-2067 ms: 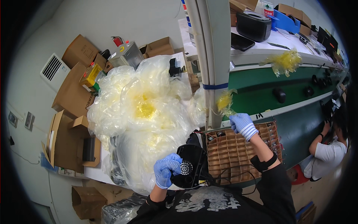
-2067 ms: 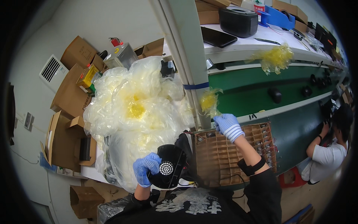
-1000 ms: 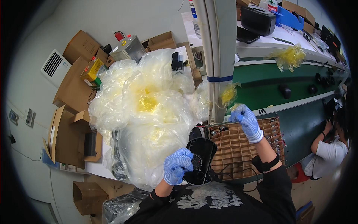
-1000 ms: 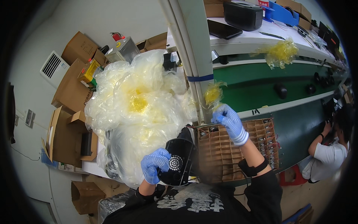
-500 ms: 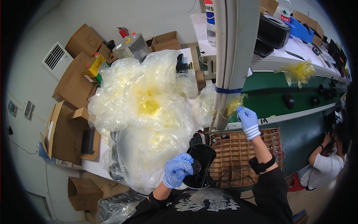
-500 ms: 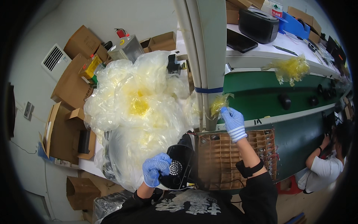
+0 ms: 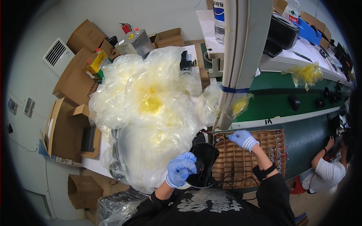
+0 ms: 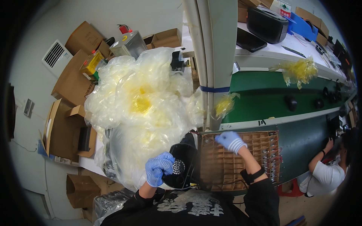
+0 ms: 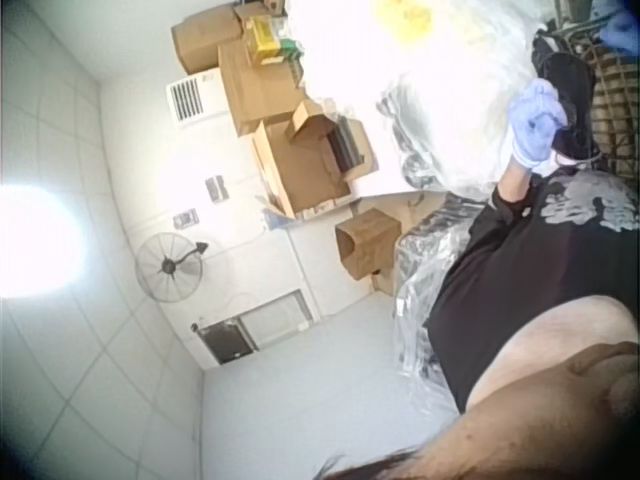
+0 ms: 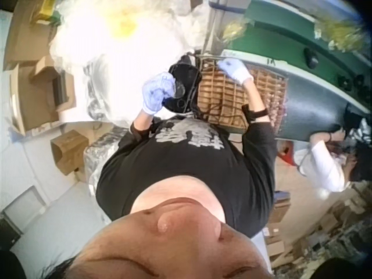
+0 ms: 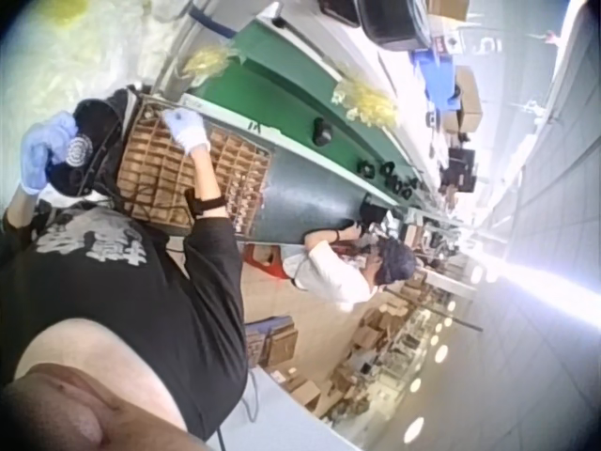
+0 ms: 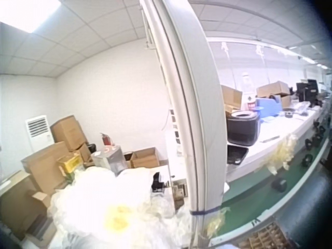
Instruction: The person inserts speakers into housings and places the assemblies into a cardboard tray. They then pull a large plastic bag of housings from a pallet, tear it open, and remove the housings one by one.
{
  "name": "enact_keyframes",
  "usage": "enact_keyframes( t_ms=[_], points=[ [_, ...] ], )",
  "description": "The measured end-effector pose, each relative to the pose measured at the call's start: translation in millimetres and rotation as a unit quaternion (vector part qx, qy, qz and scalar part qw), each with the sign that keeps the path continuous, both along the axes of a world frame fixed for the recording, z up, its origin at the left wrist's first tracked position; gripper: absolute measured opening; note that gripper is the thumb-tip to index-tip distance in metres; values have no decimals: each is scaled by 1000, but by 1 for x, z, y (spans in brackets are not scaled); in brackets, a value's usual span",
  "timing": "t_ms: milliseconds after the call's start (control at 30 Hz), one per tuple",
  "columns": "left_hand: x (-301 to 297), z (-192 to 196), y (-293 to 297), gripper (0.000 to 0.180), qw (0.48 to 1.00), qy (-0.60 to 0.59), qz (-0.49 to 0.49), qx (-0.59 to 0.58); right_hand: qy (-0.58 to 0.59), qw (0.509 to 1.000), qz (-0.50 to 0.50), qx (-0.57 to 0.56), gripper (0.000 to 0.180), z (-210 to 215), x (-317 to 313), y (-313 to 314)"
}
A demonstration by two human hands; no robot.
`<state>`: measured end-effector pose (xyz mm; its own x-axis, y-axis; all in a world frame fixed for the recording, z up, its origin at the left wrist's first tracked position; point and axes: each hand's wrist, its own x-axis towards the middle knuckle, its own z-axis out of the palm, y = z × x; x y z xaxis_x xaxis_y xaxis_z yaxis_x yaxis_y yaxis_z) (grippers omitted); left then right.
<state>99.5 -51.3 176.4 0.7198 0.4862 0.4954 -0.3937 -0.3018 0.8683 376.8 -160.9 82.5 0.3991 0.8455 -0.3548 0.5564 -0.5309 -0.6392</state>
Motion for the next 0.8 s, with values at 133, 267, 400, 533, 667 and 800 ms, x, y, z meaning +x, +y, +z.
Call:
enact_keyframes(
  t_ms=[133,267,400,533,667,800],
  points=[
    [7,11,-11,43,989,-32,43,140,508,841,105,151,51,16,-61,-34],
    [12,16,-25,21,945,-10,-19,327,404,864,57,296,77,42,-130,-46],
    [13,9,-48,15,906,-13,-45,421,388,875,-14,288,73,82,-134,-53],
    [7,1,-42,32,924,-66,21,377,-71,951,-41,300,59,82,-110,-74],
    [20,-22,-29,74,945,223,-130,-201,-167,938,161,259,54,89,-108,-83],
    [-8,-127,-5,68,799,322,-409,-303,-132,943,192,239,47,81,-140,-72]
  ],
)
